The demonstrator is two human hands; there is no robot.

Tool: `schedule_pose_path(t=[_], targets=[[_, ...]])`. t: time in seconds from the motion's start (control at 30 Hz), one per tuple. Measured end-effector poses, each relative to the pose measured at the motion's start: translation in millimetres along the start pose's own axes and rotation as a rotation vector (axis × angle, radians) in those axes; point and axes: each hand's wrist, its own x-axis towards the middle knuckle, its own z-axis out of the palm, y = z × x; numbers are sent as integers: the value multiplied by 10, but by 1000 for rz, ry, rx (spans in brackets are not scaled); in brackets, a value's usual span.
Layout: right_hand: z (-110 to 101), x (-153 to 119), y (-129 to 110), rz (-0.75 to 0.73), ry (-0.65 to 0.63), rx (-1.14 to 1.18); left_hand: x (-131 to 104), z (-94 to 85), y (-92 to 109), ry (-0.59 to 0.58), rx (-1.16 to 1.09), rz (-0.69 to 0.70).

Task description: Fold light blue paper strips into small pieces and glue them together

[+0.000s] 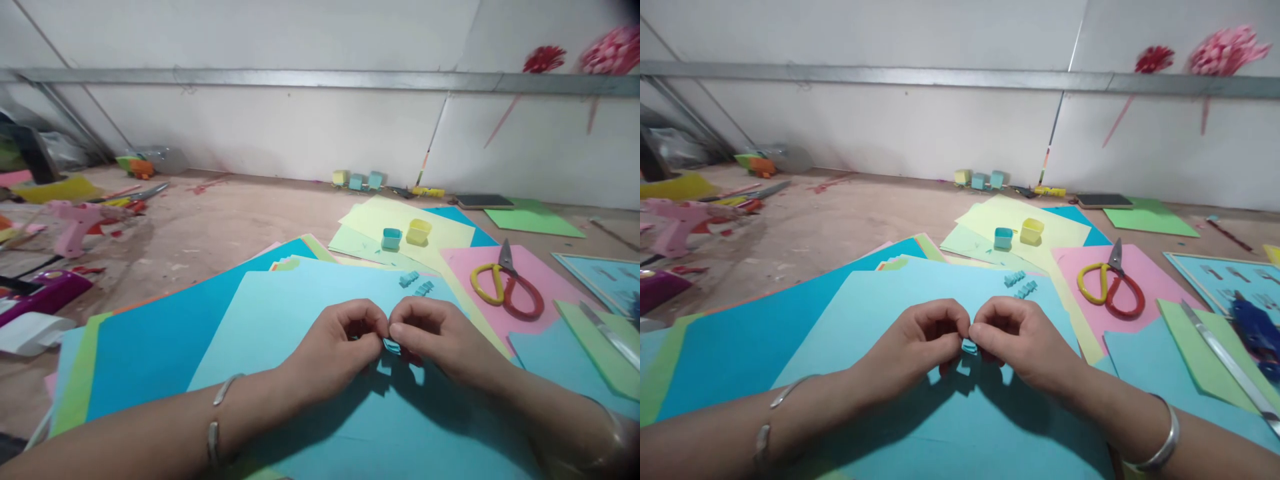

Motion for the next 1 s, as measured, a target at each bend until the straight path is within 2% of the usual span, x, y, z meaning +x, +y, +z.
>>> schedule_pose_path(t=[0.13,0.33,0.47,0.57,0.63,0.8,1.0], targets=[[9,11,23,47,-5,61,2,-1,7,-13,29,-2],[28,-23,6,33,18,0,25,-20,3,-52,-57,-69],[55,-38,14,-81,168,-98,20,-26,-4,-25,-55,-78],[68,-66,64,-178,261,-211,0,-12,-11,-31,80,-124],[68,-89,96,-219,272,-280,-14,-2,-16,-16,169,-110],[46,-103,74,-288,191,-460,-17,-7,-42,61,248,11],[-28,-88,60,-466,-4,-920,-38,-26,-71,61,399,15]])
